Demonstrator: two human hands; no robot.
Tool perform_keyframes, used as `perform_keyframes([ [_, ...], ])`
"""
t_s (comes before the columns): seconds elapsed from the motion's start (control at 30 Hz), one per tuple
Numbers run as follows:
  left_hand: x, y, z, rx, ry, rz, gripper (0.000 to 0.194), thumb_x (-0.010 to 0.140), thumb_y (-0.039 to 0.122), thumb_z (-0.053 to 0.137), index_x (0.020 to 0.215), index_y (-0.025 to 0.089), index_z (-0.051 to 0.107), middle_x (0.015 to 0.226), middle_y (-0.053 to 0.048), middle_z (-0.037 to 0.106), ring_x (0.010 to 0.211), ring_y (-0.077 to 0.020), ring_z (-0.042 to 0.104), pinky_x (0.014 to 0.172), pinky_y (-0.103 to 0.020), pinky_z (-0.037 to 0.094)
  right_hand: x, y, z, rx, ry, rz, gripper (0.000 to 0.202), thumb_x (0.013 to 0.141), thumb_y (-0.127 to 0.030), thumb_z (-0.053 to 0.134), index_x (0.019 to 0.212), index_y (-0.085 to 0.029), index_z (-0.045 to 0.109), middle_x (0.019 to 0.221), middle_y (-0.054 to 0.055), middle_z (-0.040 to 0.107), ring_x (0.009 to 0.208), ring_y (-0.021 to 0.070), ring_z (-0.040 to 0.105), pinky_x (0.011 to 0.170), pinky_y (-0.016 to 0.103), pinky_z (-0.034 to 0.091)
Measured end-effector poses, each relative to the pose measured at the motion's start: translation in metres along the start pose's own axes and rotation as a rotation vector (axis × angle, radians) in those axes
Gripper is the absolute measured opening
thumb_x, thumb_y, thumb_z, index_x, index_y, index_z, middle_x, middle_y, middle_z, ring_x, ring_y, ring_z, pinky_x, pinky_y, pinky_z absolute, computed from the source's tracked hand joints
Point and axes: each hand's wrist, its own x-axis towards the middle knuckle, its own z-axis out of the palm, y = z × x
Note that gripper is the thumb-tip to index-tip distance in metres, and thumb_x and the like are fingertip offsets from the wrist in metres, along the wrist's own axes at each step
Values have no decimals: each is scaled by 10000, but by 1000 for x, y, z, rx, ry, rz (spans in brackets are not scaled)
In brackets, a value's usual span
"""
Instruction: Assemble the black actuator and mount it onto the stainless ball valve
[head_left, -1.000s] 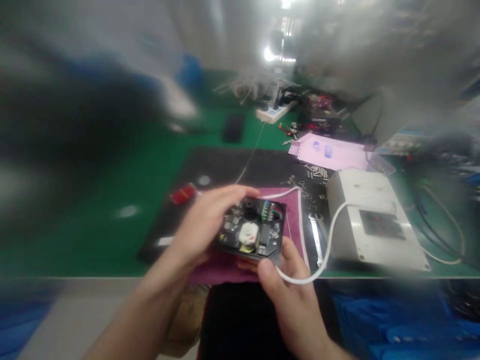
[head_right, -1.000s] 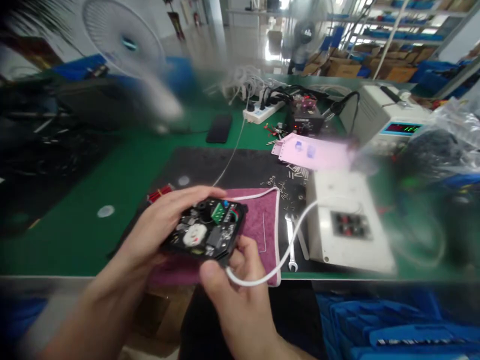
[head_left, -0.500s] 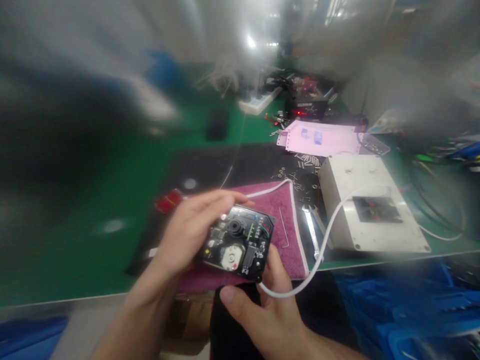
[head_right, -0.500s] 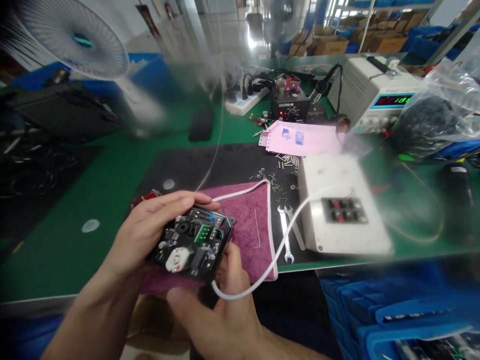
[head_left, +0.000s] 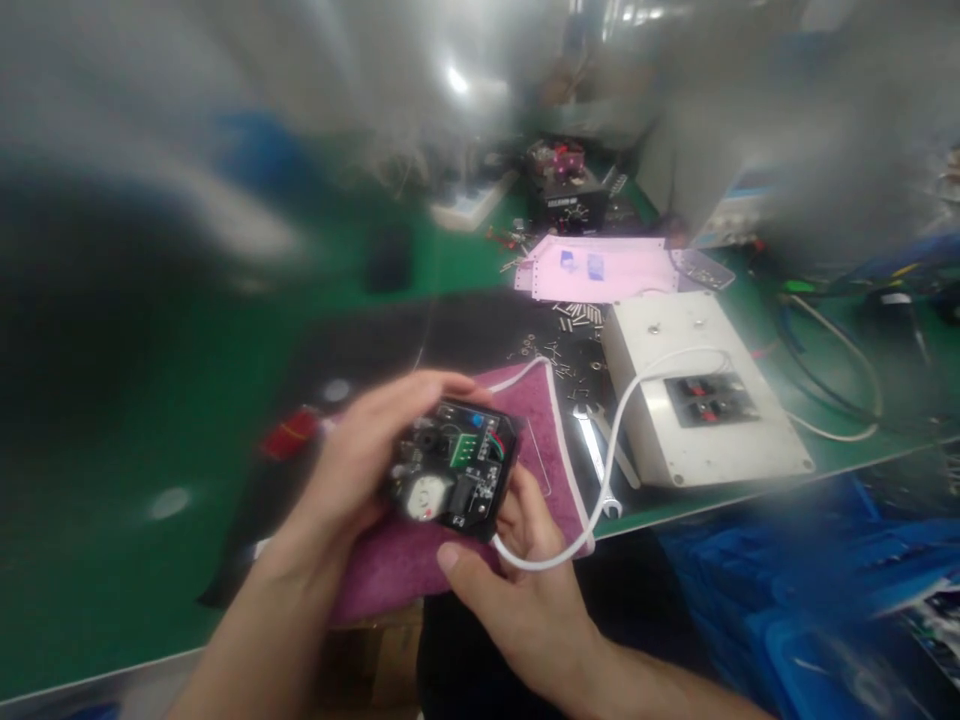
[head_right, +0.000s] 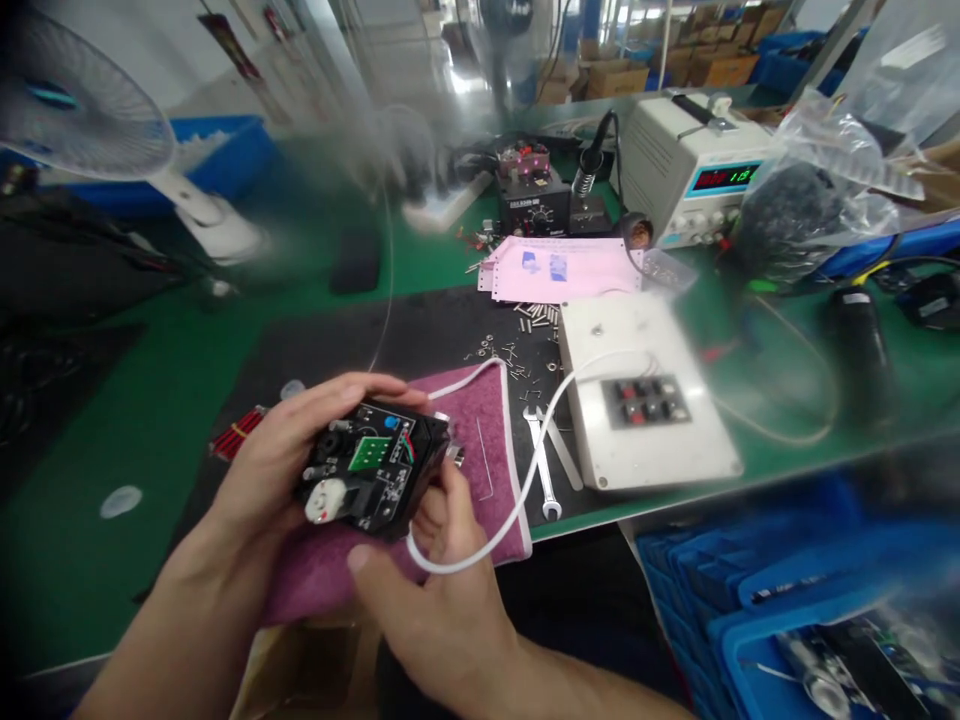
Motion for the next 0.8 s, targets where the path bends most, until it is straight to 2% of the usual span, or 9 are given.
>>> perform_keyframes([
  [0.23, -1, -8, -3, 0, 75, 7, 355, 966, 437, 617, 1175, 182, 749, 1260, -118, 756, 1166, -332, 717, 990, -409, 584, -1, 3, -9, 75, 28, 13, 781, 843, -111, 771, 1488, -225, 346, 1347, 96, 659, 1237, 215, 657, 1111, 378, 496],
  [0.4, 0, -10, -1, -78, 197, 5, 391, 959, 501, 625, 1122, 172, 760, 1202, -129, 776, 1152, -327, 724, 934, -395, 606, -9, -1, -16, 127, 82, 97, 728, 820, -217, 845, 1406, -216, 414, 1187, 77, 709, 1094, 202, 711, 957, 321, 551],
  [0.5, -6, -11, 1, -194, 255, 31, 418, 993, 529, 577, 1116, 169, 749, 1184, -131, 780, 1170, -305, 718, 978, -404, 592, -19, -5, -20, 110, 83, 196, 732, 837, -304, 863, 1408, -214, 414, 1162, 88, 728, 1085, 222, 723, 981, 361, 546],
  [0.6, -20, -15, -2, -291, 303, 131, 398, 1031, 504, 533, 1131, 169, 724, 1221, -129, 763, 1195, -268, 707, 1066, -408, 551, -30, -8, -25, 60, 58, 293, 655, 833, -370, 876, 1346, -215, 499, 1123, 95, 753, 1033, 228, 742, 977, 385, 556],
  [0.67, -34, -22, -7, -302, 382, 210, 339, 1034, 460, 546, 1133, 180, 709, 1207, -116, 761, 1161, -251, 719, 1053, -404, 560, -38, -10, -29, 18, 10, 356, 547, 816, -419, 886, 1227, -205, 595, 1082, 102, 767, 957, 232, 759, 915, 379, 585],
  [0.8, -71, -39, -25, -96, 611, 306, 240, 999, 397, 628, 1123, 204, 700, 1117, -82, 760, 1011, -230, 747, 931, -380, 608, -53, -14, -34, -144, -95, 467, 448, 819, -524, 861, 1053, -182, 692, 948, 105, 777, 802, 215, 760, 777, 334, 604],
])
